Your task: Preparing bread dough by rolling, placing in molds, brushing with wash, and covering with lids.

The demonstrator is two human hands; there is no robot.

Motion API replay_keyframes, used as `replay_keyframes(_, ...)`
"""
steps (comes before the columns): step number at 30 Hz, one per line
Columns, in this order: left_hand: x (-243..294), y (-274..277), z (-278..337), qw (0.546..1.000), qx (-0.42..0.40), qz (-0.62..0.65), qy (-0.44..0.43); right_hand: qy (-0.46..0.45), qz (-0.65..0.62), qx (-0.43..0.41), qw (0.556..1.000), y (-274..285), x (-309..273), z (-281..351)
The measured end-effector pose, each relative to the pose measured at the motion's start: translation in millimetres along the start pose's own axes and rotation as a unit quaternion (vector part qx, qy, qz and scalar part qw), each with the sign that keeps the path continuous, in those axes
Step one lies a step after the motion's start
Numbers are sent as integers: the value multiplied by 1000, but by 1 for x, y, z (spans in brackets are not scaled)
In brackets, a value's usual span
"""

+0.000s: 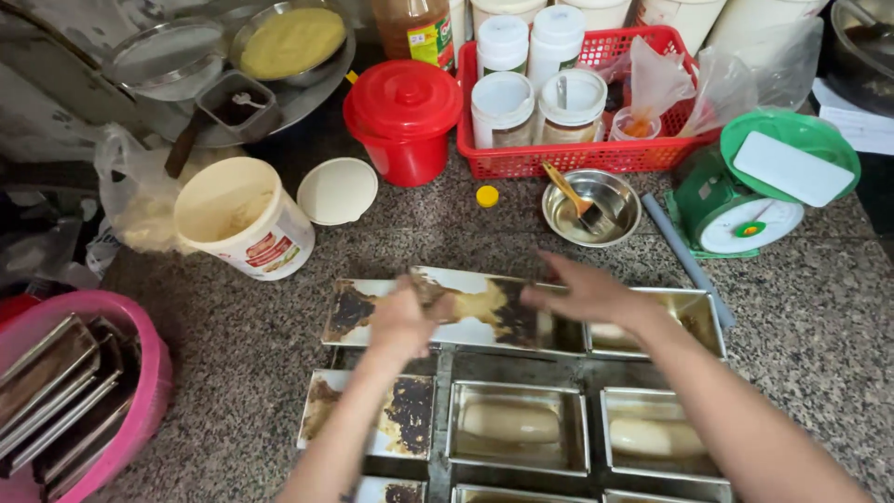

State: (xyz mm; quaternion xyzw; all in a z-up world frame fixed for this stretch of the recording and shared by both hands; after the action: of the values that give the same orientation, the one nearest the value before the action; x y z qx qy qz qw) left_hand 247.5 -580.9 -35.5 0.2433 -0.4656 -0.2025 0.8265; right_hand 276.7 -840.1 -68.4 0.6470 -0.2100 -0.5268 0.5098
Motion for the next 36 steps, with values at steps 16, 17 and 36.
replay_keyframes(16, 9, -86, -15, 955, 6, -276, -107, -225, -73, -183, 954, -50, 101, -3)
replay_keyframes(17, 14, -95, -9, 957, -15, -274, -94, -209, -106, -172, 957, -58, 114, -8)
replay_keyframes(36, 14, -103, 54, 826, 123, -309, -455, -261, 19, -121, 957, -49, 88, -20)
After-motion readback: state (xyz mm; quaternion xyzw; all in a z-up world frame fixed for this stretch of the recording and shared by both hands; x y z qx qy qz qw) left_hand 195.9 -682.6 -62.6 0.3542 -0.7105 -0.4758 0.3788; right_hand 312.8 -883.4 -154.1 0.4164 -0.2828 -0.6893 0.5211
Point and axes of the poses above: each hand's wrist, its own z-axis away from the middle knuckle, its own y-axis out of the back of the hand, x = y × z, the point moved 8 cm from there along -z, towards the middle knuckle, and after that the axes turned 5 degrees about x, right-handed, at the moved point
